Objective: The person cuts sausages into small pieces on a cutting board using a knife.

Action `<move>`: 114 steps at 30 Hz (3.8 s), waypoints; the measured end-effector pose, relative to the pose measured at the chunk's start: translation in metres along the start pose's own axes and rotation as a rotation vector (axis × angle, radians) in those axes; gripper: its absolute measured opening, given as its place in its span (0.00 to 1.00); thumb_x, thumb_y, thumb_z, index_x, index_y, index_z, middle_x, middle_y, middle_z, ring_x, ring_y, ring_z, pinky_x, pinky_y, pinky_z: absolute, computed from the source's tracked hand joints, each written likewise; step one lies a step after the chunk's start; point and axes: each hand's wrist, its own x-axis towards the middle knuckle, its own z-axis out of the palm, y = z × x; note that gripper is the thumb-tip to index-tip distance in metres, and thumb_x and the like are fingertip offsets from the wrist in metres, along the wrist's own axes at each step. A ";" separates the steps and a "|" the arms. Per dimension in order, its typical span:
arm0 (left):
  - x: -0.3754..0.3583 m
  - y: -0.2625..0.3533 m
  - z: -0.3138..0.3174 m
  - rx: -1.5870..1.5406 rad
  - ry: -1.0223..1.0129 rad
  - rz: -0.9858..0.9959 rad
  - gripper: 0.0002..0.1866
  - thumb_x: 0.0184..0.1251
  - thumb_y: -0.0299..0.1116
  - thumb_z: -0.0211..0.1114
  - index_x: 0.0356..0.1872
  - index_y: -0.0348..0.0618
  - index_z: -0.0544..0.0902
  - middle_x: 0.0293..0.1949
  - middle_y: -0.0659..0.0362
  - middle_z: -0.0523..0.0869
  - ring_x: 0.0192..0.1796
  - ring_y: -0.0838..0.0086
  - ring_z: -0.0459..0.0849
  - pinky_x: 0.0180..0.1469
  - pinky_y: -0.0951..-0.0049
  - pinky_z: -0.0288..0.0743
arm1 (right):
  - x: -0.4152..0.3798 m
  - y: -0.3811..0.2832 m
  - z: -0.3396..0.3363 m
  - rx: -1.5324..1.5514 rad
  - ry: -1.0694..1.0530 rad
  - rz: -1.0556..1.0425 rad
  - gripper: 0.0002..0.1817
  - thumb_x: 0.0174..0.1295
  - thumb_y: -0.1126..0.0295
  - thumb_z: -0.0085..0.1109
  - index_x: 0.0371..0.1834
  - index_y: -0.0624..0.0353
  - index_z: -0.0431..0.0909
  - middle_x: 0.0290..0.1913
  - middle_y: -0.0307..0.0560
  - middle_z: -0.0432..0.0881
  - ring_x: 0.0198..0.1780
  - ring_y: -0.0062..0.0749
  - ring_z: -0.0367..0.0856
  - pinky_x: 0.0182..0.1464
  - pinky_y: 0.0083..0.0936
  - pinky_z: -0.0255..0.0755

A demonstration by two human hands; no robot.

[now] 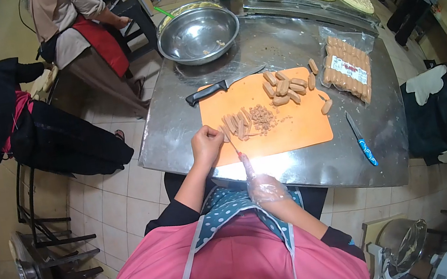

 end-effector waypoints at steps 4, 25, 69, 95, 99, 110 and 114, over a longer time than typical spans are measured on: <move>0.000 -0.006 0.002 -0.077 0.006 -0.037 0.07 0.48 0.26 0.66 0.24 0.35 0.77 0.20 0.54 0.82 0.24 0.72 0.82 0.30 0.74 0.75 | -0.015 -0.018 -0.020 -0.095 -0.022 0.113 0.39 0.59 0.74 0.42 0.73 0.47 0.36 0.29 0.69 0.78 0.32 0.62 0.79 0.37 0.51 0.69; 0.001 -0.005 0.003 -0.046 0.007 -0.021 0.09 0.45 0.25 0.67 0.25 0.36 0.75 0.21 0.57 0.81 0.24 0.76 0.81 0.29 0.76 0.74 | 0.004 -0.030 -0.015 -0.150 0.088 -0.023 0.43 0.51 0.76 0.48 0.72 0.61 0.40 0.30 0.65 0.79 0.31 0.56 0.80 0.35 0.46 0.73; -0.012 0.023 0.031 0.504 0.094 0.264 0.33 0.59 0.53 0.60 0.60 0.43 0.69 0.49 0.50 0.75 0.51 0.57 0.75 0.52 0.61 0.69 | -0.059 0.181 -0.093 -0.433 0.869 0.173 0.29 0.47 0.61 0.65 0.58 0.36 0.75 0.36 0.44 0.78 0.42 0.37 0.75 0.43 0.37 0.67; 0.000 0.009 0.028 0.390 0.178 0.273 0.29 0.52 0.48 0.66 0.54 0.44 0.74 0.48 0.53 0.77 0.51 0.57 0.76 0.51 0.62 0.71 | -0.062 0.181 -0.094 -0.398 0.828 0.109 0.27 0.51 0.62 0.60 0.58 0.44 0.74 0.41 0.45 0.74 0.45 0.40 0.71 0.46 0.40 0.62; 0.001 0.009 0.028 0.347 0.244 0.221 0.25 0.58 0.46 0.62 0.53 0.43 0.75 0.48 0.50 0.78 0.50 0.56 0.77 0.50 0.62 0.71 | -0.062 0.186 -0.093 -0.358 0.801 0.088 0.27 0.50 0.63 0.61 0.58 0.42 0.74 0.42 0.46 0.75 0.46 0.41 0.71 0.47 0.40 0.63; 0.013 0.030 0.070 0.422 0.512 -0.166 0.36 0.57 0.61 0.55 0.60 0.46 0.70 0.49 0.44 0.77 0.54 0.51 0.74 0.56 0.56 0.65 | -0.066 0.183 -0.099 -0.292 0.786 0.079 0.24 0.51 0.68 0.61 0.53 0.34 0.76 0.47 0.46 0.76 0.48 0.43 0.73 0.49 0.43 0.65; 0.001 0.059 0.089 0.654 0.423 -0.316 0.47 0.49 0.67 0.57 0.67 0.51 0.61 0.57 0.47 0.71 0.62 0.56 0.65 0.59 0.53 0.57 | -0.064 0.182 -0.099 -0.286 0.783 0.057 0.24 0.51 0.68 0.61 0.54 0.34 0.76 0.47 0.46 0.76 0.49 0.42 0.73 0.48 0.42 0.64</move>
